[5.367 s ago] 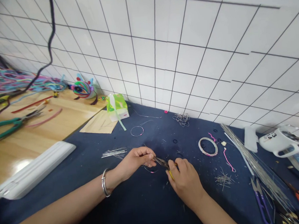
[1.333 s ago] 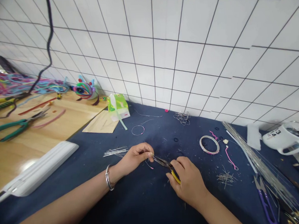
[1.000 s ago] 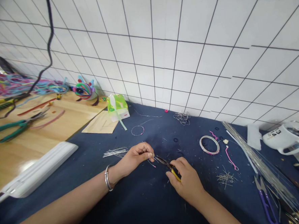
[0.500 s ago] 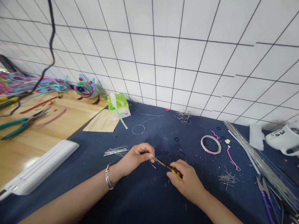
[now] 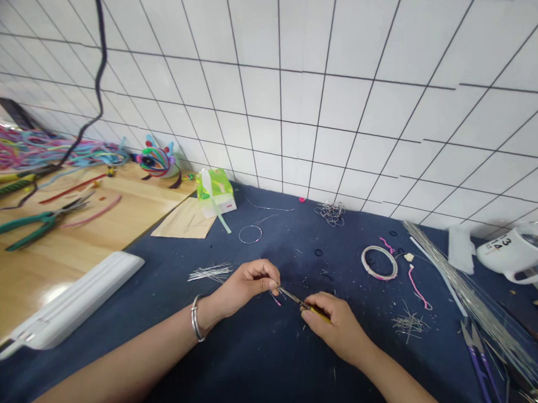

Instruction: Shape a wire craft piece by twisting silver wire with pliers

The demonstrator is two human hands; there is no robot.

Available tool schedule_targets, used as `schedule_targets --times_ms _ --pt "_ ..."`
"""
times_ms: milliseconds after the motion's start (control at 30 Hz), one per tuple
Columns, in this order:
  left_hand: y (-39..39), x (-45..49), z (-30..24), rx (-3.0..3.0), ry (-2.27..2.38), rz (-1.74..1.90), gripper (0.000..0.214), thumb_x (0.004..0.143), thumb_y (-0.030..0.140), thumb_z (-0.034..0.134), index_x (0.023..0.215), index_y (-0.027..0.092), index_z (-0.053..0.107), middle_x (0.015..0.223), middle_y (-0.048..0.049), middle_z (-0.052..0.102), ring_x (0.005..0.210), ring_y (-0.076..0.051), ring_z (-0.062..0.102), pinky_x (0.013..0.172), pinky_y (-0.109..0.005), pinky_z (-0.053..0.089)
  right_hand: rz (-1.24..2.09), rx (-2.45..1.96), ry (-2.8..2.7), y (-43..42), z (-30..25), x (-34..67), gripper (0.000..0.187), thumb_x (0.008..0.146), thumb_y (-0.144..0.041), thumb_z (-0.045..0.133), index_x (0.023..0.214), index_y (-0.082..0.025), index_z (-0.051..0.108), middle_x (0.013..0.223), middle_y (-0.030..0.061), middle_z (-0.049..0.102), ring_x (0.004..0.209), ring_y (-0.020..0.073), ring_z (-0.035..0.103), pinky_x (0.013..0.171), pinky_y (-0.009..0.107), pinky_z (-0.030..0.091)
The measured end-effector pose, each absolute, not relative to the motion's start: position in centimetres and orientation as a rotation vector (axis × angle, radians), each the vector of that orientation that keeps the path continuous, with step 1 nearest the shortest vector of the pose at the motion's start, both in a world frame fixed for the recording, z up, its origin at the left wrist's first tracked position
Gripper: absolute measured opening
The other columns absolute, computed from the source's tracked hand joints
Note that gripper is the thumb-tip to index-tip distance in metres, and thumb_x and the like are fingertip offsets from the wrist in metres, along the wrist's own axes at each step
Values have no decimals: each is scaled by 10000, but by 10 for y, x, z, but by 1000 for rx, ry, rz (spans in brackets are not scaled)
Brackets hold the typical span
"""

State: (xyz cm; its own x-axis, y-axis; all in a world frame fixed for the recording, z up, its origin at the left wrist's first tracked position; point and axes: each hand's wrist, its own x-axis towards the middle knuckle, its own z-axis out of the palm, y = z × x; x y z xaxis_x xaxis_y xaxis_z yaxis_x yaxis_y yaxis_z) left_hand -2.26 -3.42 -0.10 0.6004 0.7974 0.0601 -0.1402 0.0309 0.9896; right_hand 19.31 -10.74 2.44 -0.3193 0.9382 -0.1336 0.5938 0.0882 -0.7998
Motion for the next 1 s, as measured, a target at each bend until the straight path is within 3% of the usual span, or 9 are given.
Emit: schedule_targets --times_ms 733,1000 --pt "-37 -24 6 1466 583 859 128 798 229 549 752 110 554 719 -48 602 680 -133 584 673 -283 452 1363 -1421 -1781 -109 22 194 309 826 -422 438 846 -162 604 656 -16 459 558 68 390 494 180 328" --pt "-37 -25 8 1556 534 872 158 812 257 529 768 113 575 733 -60 606 701 -137 584 678 -286 459 1775 -1375 -1374 -110 16 194 306 794 -431 478 824 -142 574 581 -43 390 448 35 290 391 160 195"
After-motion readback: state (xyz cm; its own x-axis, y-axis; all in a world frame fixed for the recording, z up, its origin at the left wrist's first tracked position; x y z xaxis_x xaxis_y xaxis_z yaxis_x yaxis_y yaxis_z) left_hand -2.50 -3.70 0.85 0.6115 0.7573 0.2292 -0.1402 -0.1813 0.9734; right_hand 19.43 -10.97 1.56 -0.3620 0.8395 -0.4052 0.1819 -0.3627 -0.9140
